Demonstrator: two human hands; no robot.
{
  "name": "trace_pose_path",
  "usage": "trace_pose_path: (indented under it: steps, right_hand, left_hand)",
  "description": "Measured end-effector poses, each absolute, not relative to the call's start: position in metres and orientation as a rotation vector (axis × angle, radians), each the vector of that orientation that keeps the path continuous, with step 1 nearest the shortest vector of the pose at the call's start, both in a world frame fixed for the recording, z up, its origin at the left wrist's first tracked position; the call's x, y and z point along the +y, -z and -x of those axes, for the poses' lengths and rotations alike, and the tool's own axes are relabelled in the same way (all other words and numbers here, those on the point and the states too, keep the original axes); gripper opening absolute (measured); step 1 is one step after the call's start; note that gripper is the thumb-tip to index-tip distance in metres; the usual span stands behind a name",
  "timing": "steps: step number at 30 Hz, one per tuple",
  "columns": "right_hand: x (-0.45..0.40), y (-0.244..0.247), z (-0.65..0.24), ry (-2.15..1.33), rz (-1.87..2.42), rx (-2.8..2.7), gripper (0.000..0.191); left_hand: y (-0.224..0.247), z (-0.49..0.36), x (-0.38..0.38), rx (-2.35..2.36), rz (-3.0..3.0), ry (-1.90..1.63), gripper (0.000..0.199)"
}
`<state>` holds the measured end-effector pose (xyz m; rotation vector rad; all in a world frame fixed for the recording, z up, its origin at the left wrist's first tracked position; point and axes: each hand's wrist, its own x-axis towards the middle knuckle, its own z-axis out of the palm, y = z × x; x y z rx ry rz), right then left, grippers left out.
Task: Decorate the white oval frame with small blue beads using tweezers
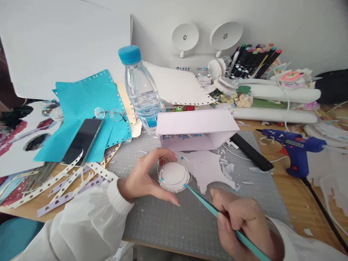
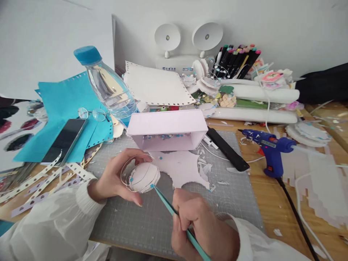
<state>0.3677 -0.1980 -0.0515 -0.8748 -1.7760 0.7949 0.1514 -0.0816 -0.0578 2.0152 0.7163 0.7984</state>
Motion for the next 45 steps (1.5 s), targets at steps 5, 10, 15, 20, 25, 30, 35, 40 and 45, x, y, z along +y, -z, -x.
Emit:
trace_pose_path:
  steps: [5, 10, 15, 20, 25, 30, 35, 40, 45]
  right_hand:
    - [-0.194, 0.048, -0.368, -0.582, 0.869, -1.945, 0.036]
    - [-0.193, 0.05, -0.367, -0.412, 0.814, -2.048, 0.034]
    - [-0.19, 0.049, -0.366, -0.35, 0.81, -2.1, 0.033]
    - [-0.193, 0.043, -0.369, -0.387, 0.843, -2.034, 0.033]
    - [-0.204, 0.047, -0.374, -0.785, 0.86, -1.691, 0.016]
    - [-0.205, 0.057, -0.375, -0.873, 0.782, -1.638, 0.016]
    - [-0.203, 0.055, -0.374, -0.836, 0.764, -1.635, 0.014]
    - [-0.206, 0.056, -0.373, -0.895, 0.764, -1.533, 0.011]
    - [-0.199, 0.051, -0.379, -1.165, 0.794, -1.246, 0.01]
  left_hand:
    - [0.06, -0.153, -0.081, 0.695, -2.01, -0.777, 0.077]
    - [0.06, -0.154, -0.08, 0.68, -1.966, -0.764, 0.073]
    - [0.063, -0.153, -0.08, 0.687, -1.927, -0.737, 0.071]
    - [0.064, -0.154, -0.08, 0.61, -1.78, -0.72, 0.073]
    - [0.063, -0.156, -0.082, 0.437, -1.469, -0.61, 0.071]
    - [0.061, -0.159, -0.086, 0.387, -1.42, -0.543, 0.07]
    - [0.059, -0.159, -0.087, 0.387, -1.395, -0.523, 0.072]
    - [0.055, -0.158, -0.086, 0.338, -1.4, -0.557, 0.07]
    - [0.057, -0.155, -0.083, 0.342, -1.499, -0.537, 0.077]
